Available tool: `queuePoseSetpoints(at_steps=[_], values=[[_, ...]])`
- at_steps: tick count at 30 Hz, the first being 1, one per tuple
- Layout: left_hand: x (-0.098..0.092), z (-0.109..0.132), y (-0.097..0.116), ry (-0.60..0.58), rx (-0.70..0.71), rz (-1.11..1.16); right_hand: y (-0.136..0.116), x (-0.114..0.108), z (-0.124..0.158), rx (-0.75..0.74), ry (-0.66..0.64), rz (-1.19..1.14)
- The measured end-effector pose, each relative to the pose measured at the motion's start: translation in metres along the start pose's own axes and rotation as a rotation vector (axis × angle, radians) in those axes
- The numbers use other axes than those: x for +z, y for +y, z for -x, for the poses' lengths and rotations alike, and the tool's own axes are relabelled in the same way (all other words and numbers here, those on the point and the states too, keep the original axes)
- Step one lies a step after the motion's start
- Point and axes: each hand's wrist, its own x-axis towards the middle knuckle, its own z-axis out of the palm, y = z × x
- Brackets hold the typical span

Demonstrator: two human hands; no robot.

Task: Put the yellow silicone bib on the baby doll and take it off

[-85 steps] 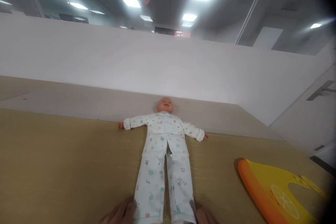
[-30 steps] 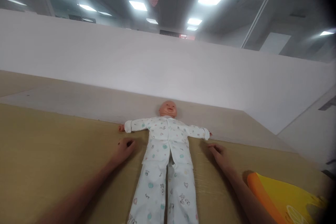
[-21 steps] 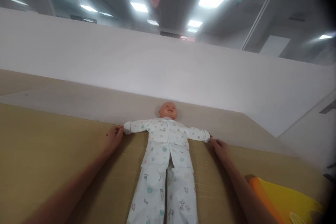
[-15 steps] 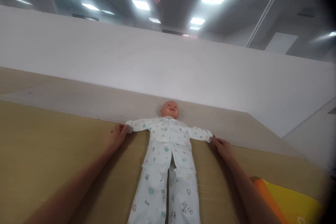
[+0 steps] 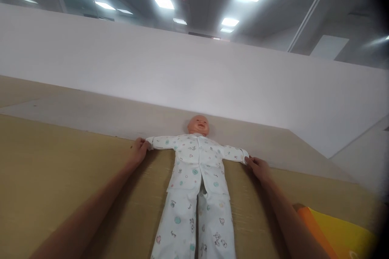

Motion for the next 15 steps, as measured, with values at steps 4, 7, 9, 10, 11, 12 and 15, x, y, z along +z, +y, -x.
queuePoseSetpoints(at_steps=[4,7,9,10,11,12,15], values=[[-0.002,0.0,0.002,0.005,0.035,-0.022,-0.003,-0.003,0.002,0.02,-0.054,-0.008],[-0.006,0.005,0.005,-0.022,0.067,-0.053,-0.005,-0.006,0.003,0.057,-0.133,-0.017],[-0.008,0.009,0.007,-0.028,0.086,-0.085,-0.005,-0.006,0.003,0.081,-0.181,-0.04],[-0.008,0.011,0.008,-0.026,0.093,-0.104,-0.006,-0.005,0.002,0.094,-0.199,-0.056],[-0.008,0.013,0.009,-0.025,0.098,-0.123,-0.006,-0.005,0.002,0.107,-0.21,-0.072],[-0.008,0.014,0.01,-0.024,0.102,-0.139,-0.006,-0.004,0.002,0.12,-0.215,-0.088],[-0.008,0.016,0.013,-0.024,0.098,-0.172,-0.007,-0.002,0.003,0.143,-0.185,-0.137]])
